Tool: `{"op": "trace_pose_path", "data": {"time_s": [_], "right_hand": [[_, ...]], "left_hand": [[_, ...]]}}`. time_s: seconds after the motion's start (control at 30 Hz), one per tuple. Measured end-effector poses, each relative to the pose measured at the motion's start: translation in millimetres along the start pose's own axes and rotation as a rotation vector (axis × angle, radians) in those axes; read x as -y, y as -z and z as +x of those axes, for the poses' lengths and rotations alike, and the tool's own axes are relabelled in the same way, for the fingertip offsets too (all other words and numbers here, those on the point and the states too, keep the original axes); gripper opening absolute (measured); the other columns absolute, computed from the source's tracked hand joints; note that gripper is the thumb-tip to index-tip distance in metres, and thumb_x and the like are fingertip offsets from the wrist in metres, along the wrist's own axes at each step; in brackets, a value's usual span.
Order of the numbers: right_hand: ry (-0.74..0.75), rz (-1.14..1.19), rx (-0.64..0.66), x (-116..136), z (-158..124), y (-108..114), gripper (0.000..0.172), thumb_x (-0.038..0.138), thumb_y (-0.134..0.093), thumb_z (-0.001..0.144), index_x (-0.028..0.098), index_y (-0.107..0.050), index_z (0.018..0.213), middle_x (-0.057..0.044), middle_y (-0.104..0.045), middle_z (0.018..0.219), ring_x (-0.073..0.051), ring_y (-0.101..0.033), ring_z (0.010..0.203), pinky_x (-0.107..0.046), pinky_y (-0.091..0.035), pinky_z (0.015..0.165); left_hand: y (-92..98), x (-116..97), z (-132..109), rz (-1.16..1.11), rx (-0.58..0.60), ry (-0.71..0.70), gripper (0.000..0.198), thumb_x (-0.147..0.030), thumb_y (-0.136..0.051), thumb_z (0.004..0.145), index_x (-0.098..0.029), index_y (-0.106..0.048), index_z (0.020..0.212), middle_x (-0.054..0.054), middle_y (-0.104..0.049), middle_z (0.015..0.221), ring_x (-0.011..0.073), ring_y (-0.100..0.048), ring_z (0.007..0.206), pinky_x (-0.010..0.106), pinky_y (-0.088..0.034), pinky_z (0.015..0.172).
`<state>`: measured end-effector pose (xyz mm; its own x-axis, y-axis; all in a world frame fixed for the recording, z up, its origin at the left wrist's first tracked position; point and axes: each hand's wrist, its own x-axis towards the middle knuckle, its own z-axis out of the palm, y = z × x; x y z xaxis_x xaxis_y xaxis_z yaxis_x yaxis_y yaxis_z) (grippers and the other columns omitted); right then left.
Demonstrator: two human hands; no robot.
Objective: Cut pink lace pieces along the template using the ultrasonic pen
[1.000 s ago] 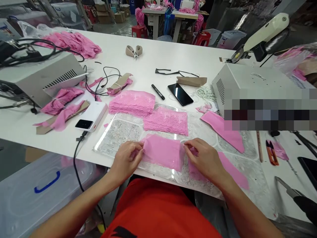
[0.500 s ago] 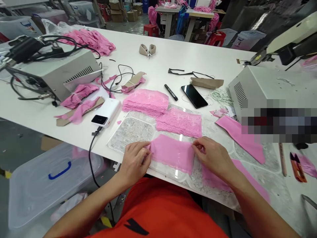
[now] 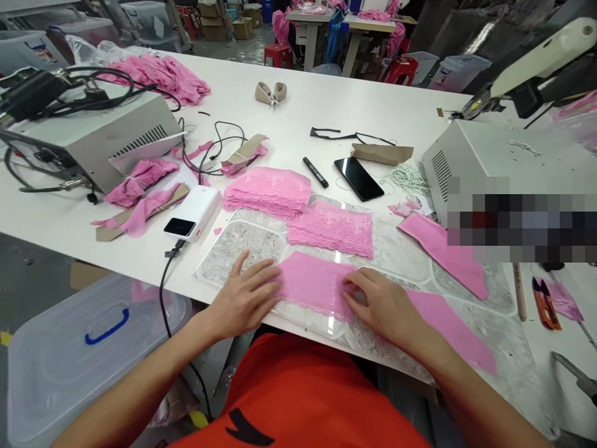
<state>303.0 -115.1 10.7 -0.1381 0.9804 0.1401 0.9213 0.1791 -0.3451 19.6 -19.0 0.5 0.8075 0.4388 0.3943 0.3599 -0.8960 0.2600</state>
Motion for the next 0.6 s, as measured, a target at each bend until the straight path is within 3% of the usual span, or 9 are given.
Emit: {"op": "trace_pose_path", "data": {"time_s": [0.1,0.17,0.27,0.4,0.5,0.6], "right_hand": [[-0.034,0.043,-0.009,0,1,2,0.009,0.016,-0.055,0.083,0.021,-0.062,0.086,-0.004,-0.067,0.084,-0.018,-0.063,0.076,-0.029,-0.05,0.064],[-0.072,0.106,-0.049,-4,-2,10,0.011,0.015,-0.055,0.083,0.021,-0.063,0.089,-0.004,-0.067,0.086,-0.017,-0.063,0.078,-0.029,-0.051,0.066],[-0.174,0.184,-0.195,-17,-19,26,0.01,0.018,-0.055,0.086,0.022,-0.063,0.09,-0.003,-0.067,0.085,-0.014,-0.061,0.071,-0.026,-0.05,0.063],[-0.3,0.174,-0.405,-35,-65,40,0.008,0.019,-0.057,0.087,0.022,-0.064,0.084,-0.001,-0.065,0.077,-0.012,-0.058,0.064,-0.026,-0.049,0.06],[-0.343,0.131,-0.482,-45,-103,40,0.009,0.019,-0.058,0.087,0.023,-0.066,0.085,-0.001,-0.067,0.08,-0.014,-0.063,0.071,-0.027,-0.052,0.064],[-0.385,0.085,-0.53,-53,-131,34,0.009,0.018,-0.059,0.087,0.023,-0.067,0.089,-0.003,-0.069,0.083,-0.016,-0.065,0.077,-0.029,-0.053,0.068]], "left_hand": [[6.7,7,-1,0.041,-0.128,0.053,0.013,-0.017,-0.056,0.09,-0.021,-0.065,0.081,0.002,-0.073,0.089,0.0203,-0.068,0.1,0.053,-0.031,0.115],[8.9,7,5,0.027,-0.155,0.023,0.013,-0.016,-0.057,0.088,-0.022,-0.064,0.079,0.001,-0.072,0.085,0.019,-0.07,0.093,0.05,-0.037,0.112],[3.3,-2,25,-0.062,-0.05,-0.137,0.017,-0.015,-0.054,0.091,-0.024,-0.067,0.097,0.004,-0.073,0.107,0.021,-0.066,0.109,0.047,-0.039,0.112],[-19.0,-29,70,-0.142,0.178,-0.41,0.029,-0.014,-0.044,0.098,-0.022,-0.064,0.117,0.008,-0.066,0.127,0.0223,-0.058,0.123,0.043,-0.041,0.11],[-39.4,-53,102,-0.2,0.293,-0.581,0.031,-0.013,-0.041,0.099,-0.019,-0.064,0.119,0.01,-0.064,0.13,0.023,-0.058,0.124,0.042,-0.042,0.108],[-55.2,-69,124,-0.246,0.321,-0.656,0.028,-0.014,-0.042,0.099,-0.017,-0.067,0.111,0.013,-0.066,0.125,0.0243,-0.06,0.119,0.042,-0.045,0.104]]}}
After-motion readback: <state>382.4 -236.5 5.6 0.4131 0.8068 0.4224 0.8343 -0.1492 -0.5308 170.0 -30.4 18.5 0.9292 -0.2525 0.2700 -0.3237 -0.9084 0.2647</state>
